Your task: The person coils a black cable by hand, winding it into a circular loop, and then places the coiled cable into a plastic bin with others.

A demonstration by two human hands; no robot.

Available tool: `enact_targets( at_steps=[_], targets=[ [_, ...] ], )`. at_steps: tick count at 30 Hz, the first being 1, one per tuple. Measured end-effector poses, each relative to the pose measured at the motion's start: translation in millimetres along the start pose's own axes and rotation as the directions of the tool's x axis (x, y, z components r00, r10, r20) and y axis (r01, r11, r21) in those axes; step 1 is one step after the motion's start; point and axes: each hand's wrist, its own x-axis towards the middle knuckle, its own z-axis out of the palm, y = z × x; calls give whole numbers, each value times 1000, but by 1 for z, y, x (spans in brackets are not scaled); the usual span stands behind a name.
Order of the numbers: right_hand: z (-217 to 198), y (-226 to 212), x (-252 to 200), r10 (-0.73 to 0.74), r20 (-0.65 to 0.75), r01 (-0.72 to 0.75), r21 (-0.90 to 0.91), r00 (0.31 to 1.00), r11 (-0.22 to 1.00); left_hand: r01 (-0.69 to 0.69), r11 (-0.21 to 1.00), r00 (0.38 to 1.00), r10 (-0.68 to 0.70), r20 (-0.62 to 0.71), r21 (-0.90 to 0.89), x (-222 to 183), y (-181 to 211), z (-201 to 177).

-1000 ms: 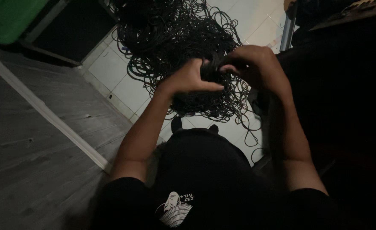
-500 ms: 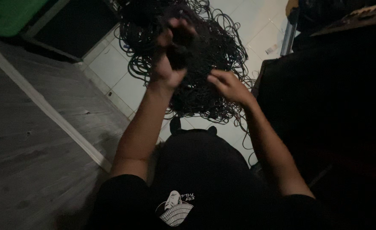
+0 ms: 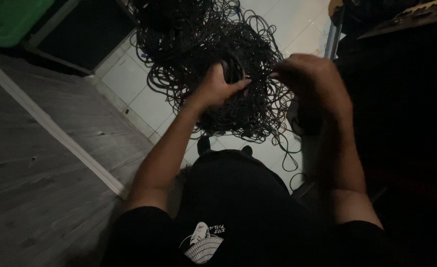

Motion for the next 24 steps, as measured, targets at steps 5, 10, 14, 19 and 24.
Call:
enact_targets(
  at_steps=[5,10,14,19,24],
  targets=[
    [-21,16,22,-271,116,291,-234,956,928,222,726,869,156,470,-651,-10,7,11],
    [12,89,38,-90,150,59,200,984,978,119,688,849,302,433,-715,-34,24,1],
    [64,148,45,-72,15,67,230,997,971,87,189,826,535,177,-978,-12,22,0],
    [110,119,23,49,256,-90,150,965,985,-217,25,816,554,-167,-976,0,36,-46],
    [96,56,-1,20,335,-15,-16,942,1000,-696,387,715,456,-530,-605,-6,43,-97]
  ],
)
